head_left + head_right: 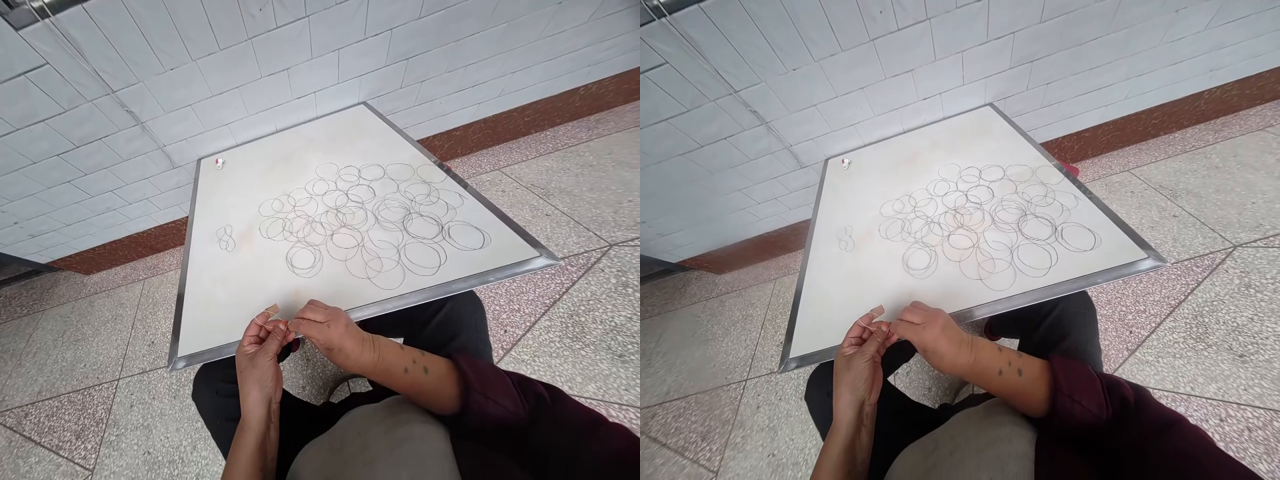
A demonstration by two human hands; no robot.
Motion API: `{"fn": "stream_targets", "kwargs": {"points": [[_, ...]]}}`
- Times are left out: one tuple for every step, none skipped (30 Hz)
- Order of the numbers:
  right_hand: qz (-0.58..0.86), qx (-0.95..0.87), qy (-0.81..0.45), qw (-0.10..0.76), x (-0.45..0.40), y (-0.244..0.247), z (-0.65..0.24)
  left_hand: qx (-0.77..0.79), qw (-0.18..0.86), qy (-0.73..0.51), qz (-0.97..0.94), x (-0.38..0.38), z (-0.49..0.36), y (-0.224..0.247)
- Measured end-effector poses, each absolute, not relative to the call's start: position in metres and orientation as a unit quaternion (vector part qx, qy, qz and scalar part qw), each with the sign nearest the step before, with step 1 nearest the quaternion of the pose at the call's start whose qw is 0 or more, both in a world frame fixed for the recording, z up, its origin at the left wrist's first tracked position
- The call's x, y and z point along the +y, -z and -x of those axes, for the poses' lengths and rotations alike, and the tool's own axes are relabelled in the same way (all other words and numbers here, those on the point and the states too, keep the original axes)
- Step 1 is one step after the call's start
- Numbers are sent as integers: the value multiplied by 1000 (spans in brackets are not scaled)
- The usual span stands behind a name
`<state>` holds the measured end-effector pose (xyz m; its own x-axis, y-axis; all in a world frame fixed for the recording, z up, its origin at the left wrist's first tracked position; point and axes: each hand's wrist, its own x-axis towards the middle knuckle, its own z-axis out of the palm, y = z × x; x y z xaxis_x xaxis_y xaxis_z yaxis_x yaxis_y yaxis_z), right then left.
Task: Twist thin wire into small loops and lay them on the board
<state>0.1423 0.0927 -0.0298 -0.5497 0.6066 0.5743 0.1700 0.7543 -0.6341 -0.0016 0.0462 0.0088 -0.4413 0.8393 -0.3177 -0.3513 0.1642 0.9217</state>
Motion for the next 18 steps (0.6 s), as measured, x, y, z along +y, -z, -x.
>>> {"fn": "stream_targets", "kwargs": {"points": [[230, -839, -258, 420, 93, 30, -142, 588, 486, -611, -214, 46, 2, -7], [231, -836, -256, 427, 93, 30, -142, 587, 487, -609, -218, 47, 2, -6], [235, -830, -261, 433, 94, 31, -141, 586, 488, -609, -219, 47, 2, -4], [242, -822, -273, 437, 94, 32, -141, 584, 490, -610, -217, 47, 2, -4], [251, -813, -290, 439, 95, 33, -141, 582, 490, -612, -216, 48, 2, -4], [261, -802, -307, 440, 96, 34, -140, 579, 490, -615, -216, 48, 1, -5], [271, -793, -324, 439, 96, 34, -140, 577, 489, -617, -217, 49, 0, -6], [281, -786, -336, 437, 97, 35, -140, 576, 487, -619, -219, 49, -1, -7], [289, -781, -344, 433, 97, 35, -140, 574, 486, -621, -220, 49, -2, -8], [296, -779, -348, 430, 97, 34, -140, 573, 485, -623, -221, 49, -4, -9], [301, -777, -351, 427, 96, 34, -141, 571, 484, -625, -221, 49, -5, -10], [302, -778, -351, 425, 96, 33, -141, 568, 484, -628, -221, 48, -6, -11], [301, -778, -350, 426, 95, 32, -141, 565, 485, -629, -222, 48, -7, -11], [297, -780, -348, 427, 95, 31, -141, 562, 487, -630, -224, 48, -7, -11], [293, -782, -346, 428, 94, 30, -141, 560, 489, -630, -225, 47, -7, -11], [288, -784, -343, 430, 94, 29, -142, 557, 492, -630, -226, 47, -7, -11], [283, -785, -341, 432, 94, 29, -142, 554, 495, -630, -228, 47, -6, -10], [280, -786, -339, 434, 93, 28, -142, 551, 497, -630, -230, 47, -6, -10]]}}
